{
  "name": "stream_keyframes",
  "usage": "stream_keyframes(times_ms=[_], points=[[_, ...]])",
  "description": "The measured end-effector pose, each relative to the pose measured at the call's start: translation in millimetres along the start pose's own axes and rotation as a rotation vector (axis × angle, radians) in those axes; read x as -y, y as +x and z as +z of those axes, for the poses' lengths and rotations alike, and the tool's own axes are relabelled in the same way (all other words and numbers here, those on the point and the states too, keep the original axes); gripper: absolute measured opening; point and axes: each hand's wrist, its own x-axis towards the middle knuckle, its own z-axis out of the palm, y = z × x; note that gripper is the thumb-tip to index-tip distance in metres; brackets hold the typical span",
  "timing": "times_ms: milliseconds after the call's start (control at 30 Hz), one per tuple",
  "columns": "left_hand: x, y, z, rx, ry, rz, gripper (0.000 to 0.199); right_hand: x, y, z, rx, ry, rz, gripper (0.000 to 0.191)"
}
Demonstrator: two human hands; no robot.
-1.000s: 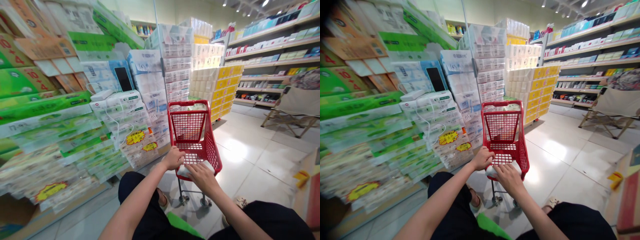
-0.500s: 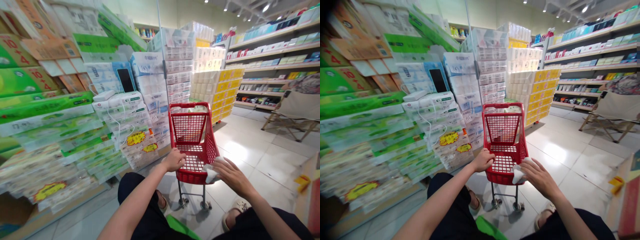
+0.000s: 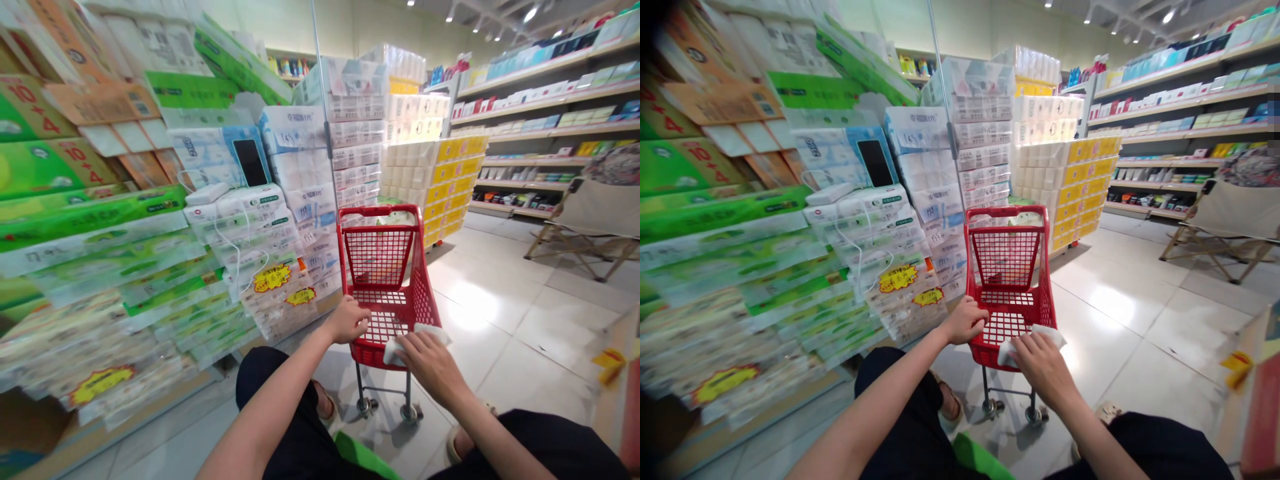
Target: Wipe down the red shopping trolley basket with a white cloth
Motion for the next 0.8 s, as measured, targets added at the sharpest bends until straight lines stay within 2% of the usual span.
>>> stream_keyframes(times_ms=[133,200,267,367,567,667,800], points=[[0.6,-3.7,-2.5,-0.014,-0.027,-0.027,0.018,50.8,36.1,16.8,-0.036,-0.016,-0.035,0.022],[1.1,-5.1,-3.0,-0.014,-0.04,-0.04,0.017,62.7,46.0,22.2,-0.053,-0.01,-0.046,0.021],[1.7,-6.5,-3.8,-0.01,-0.055,-0.045,0.017,61.3,45.0,22.2,-0.048,0.016,-0.07,0.026],[1.9,-8.5,-5.3,-0.013,-0.075,-0.036,0.018,34.2,24.0,14.4,-0.01,0.061,-0.092,0.034],[0.8,-8.0,-5.1,-0.016,-0.087,-0.018,0.011,-58.9,-31.7,-2.4,-0.056,0.124,-0.125,0.033],[0.3,-6.5,-3.4,-0.028,-0.094,-0.02,0.007,-81.7,-35.0,-8.5,-0.022,0.219,-0.059,0.037],[-0.3,-4.7,-2.2,-0.019,-0.092,-0.015,0.006,-91.1,-19.7,-9.6,-0.02,0.381,0.125,0.041]])
